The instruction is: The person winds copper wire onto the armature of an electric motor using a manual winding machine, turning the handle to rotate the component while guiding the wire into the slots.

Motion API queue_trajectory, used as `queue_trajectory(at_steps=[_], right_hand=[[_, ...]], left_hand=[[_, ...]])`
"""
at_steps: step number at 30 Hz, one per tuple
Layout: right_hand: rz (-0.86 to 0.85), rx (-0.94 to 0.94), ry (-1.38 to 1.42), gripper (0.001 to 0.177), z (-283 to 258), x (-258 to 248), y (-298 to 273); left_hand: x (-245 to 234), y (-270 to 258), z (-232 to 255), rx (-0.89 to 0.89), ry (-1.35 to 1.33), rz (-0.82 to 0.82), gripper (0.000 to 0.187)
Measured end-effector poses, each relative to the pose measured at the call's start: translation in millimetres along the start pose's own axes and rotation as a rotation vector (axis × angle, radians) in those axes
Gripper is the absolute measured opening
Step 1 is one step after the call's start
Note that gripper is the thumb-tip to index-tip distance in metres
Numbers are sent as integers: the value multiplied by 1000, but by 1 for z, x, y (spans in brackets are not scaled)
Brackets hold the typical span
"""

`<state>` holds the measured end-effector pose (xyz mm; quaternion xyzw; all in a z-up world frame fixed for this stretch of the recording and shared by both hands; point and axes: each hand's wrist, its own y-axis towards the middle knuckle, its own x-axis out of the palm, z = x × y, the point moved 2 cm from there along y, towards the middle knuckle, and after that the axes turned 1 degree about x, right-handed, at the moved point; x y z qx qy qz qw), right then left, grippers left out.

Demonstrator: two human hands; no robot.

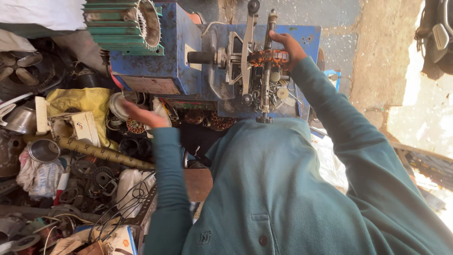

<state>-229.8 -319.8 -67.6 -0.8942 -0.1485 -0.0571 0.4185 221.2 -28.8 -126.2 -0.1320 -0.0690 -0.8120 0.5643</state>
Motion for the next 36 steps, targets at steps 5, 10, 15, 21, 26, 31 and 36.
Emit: queue_trajectory(at_steps=[5,10,15,21,26,31,36], right_hand=[[-64,-15,57,57,14,-12,25],[-317,-14,268,45,41,-32,59],[-381,-435,63,51,37,-31,44],[-229,-16,171,53,21,-16,39],[-50,70,78,64,12,-8,26],[6,126,-112,77,8,-6,21],[36,135,-113,79,4,-2,17]], left_hand=[[11,113,37,-324,391,-339,97],[43,143,-9,-158,-36,-318,72],[47,140,3,-87,-31,-223,79],[56,139,15,-314,180,-472,57],[65,126,34,-322,250,-480,54],[63,127,32,-290,288,-476,53],[59,133,25,-291,250,-488,53]])
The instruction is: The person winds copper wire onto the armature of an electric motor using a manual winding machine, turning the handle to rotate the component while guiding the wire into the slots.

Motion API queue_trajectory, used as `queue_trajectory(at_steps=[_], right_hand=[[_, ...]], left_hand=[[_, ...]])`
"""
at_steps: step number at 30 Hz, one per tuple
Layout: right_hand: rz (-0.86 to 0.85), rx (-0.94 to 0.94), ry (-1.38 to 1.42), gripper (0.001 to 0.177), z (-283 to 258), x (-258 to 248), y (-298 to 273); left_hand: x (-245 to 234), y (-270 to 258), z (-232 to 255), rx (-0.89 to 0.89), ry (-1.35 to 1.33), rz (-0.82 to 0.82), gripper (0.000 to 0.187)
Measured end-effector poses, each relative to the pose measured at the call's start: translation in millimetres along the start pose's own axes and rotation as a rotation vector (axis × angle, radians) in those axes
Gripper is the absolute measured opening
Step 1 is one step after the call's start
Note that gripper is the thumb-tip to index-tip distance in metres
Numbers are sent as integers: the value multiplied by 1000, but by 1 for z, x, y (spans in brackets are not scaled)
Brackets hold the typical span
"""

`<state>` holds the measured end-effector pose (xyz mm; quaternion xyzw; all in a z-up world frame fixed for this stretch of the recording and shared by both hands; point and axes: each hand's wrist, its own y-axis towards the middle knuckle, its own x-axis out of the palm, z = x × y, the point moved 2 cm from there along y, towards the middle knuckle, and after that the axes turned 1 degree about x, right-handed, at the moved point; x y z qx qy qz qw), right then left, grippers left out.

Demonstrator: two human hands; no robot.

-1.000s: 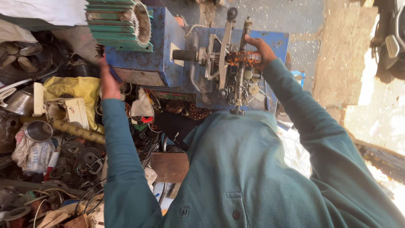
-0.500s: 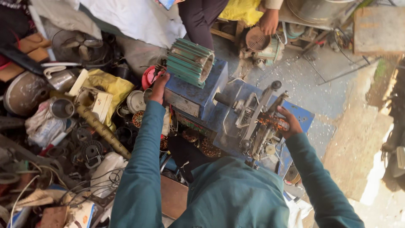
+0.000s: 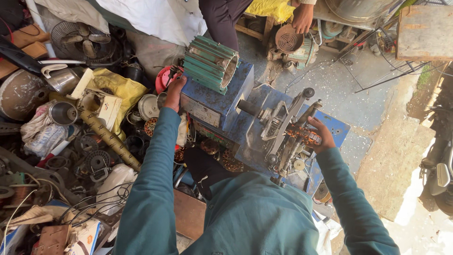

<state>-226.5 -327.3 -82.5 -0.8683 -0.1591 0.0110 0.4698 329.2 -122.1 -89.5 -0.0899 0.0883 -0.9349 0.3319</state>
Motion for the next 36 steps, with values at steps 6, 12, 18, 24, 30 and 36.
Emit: queue_trajectory(at_steps=[6,12,18,24,30,36], right_hand=[[9,-17,5,79,-1,4,-9],[29,11,0,75,-2,5,-6],[16,-14,19,69,2,-1,2],[13,-19,30,61,7,-5,5],[-176,-111,167,54,10,-5,9],[87,-9,-73,78,-12,11,-22]], left_hand=[[7,-7,10,2,17,18,53],[7,-8,7,-3,22,52,54],[6,-4,3,30,-6,58,49],[-10,12,-32,36,20,38,47],[-30,39,-60,67,26,94,53],[-16,7,-23,48,-173,-59,59]])
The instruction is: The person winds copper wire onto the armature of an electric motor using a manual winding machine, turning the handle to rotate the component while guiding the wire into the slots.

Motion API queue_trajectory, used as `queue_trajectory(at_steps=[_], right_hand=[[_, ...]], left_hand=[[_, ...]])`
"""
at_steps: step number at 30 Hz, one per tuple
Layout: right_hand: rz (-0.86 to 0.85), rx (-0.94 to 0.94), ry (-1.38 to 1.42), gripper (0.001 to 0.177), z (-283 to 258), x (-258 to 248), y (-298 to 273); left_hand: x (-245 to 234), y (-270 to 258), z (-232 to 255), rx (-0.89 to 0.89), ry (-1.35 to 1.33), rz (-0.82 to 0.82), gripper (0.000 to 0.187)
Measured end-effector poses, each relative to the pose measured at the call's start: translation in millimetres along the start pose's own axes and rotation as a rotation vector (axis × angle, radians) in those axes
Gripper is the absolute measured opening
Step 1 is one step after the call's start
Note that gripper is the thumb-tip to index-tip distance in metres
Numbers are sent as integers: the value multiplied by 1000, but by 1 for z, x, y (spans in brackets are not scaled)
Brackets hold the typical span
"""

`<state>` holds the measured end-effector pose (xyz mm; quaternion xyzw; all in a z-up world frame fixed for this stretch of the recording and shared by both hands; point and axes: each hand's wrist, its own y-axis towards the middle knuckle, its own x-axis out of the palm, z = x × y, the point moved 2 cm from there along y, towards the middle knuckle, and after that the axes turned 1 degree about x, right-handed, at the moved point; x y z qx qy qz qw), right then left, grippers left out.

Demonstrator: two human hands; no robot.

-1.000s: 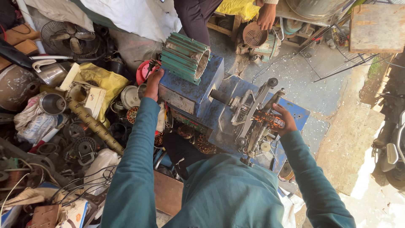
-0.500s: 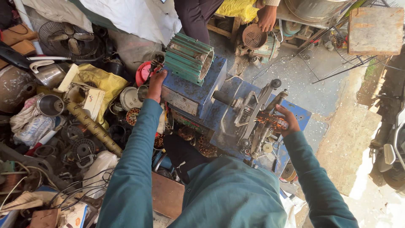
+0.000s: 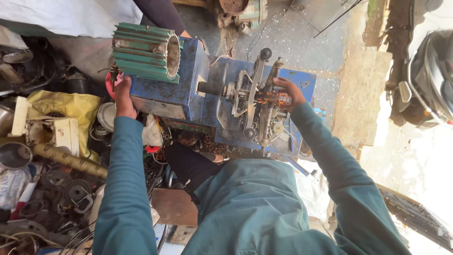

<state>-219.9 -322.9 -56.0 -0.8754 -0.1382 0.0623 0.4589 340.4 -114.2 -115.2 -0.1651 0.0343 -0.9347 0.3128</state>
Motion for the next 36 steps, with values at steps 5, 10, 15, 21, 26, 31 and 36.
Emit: queue_trajectory(at_steps=[5,10,15,21,26,31,36], right_hand=[[-127,-85,178,78,20,-6,13],[-178,-115,219,65,37,-25,47],[-220,-186,123,62,52,-37,62],[-74,-58,94,69,39,-29,60],[-97,-74,121,75,35,-23,51],[-74,-72,147,79,23,-13,44],[-38,-22,98,81,27,-15,38]], left_hand=[[-9,6,-13,132,73,55,66],[-23,17,-36,76,274,184,54],[-19,11,-29,62,228,146,47],[20,-10,14,-13,147,53,46],[35,-14,31,-30,179,101,51],[35,-15,35,28,172,12,52],[30,-13,23,-45,103,32,52]])
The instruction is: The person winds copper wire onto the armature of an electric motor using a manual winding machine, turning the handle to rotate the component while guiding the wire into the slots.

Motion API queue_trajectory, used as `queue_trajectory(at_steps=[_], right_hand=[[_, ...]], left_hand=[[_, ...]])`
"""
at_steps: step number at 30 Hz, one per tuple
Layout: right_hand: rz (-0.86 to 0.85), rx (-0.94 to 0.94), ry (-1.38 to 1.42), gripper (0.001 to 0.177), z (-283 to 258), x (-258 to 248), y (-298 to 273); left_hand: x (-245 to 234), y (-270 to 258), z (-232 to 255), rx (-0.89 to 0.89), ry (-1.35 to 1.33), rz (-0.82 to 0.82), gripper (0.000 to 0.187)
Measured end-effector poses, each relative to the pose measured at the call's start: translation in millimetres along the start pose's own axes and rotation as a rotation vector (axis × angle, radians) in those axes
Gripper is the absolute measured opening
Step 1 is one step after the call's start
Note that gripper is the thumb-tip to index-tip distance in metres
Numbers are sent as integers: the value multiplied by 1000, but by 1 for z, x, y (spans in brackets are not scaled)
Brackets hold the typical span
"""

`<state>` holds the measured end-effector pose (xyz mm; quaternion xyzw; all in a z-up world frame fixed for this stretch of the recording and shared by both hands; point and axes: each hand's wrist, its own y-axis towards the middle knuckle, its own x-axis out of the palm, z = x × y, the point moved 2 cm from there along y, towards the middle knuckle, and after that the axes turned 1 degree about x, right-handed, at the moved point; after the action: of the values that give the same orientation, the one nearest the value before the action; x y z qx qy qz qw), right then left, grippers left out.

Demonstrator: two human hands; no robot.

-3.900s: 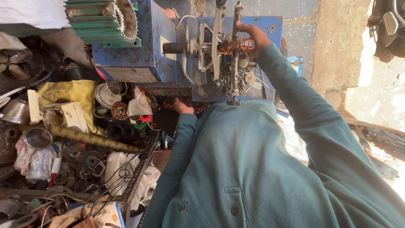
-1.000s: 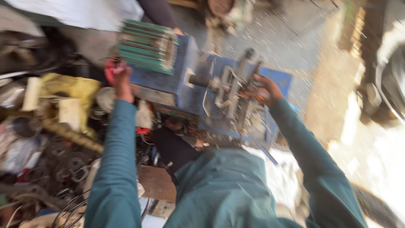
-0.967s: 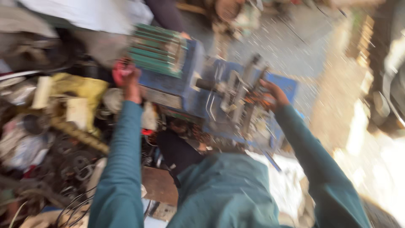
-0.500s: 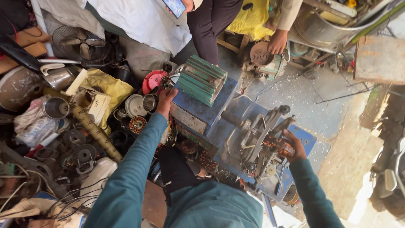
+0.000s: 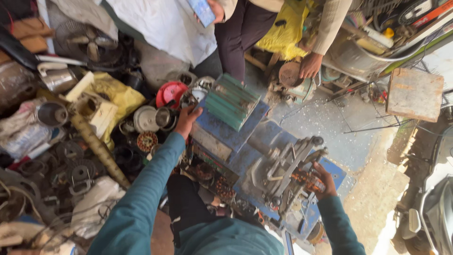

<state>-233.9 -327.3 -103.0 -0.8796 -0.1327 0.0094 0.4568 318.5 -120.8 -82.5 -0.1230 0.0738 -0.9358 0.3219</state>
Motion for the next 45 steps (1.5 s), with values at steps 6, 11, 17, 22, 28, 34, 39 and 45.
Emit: queue_trajectory(at_steps=[6,11,17,22,28,34,39,45], right_hand=[[-31,2,-53,74,0,-1,-3],[-120,-109,-57,69,6,-8,0],[-56,32,-62,66,0,-5,9],[-72,25,35,61,6,-8,2],[-200,-583,-464,76,10,-8,-17],[-194,-687,-549,85,10,-5,-20],[-201,-307,-59,57,6,-6,-12],[-207,-658,-531,80,7,-6,-22]], left_hand=[[6,-2,11,67,57,25,50],[7,-2,14,35,12,-21,49],[4,3,8,101,40,-3,48],[4,3,9,99,47,-8,46],[6,0,11,72,32,-7,46],[7,-1,15,79,24,-7,49],[8,-3,16,89,28,-20,50],[8,-3,16,104,39,4,49]])
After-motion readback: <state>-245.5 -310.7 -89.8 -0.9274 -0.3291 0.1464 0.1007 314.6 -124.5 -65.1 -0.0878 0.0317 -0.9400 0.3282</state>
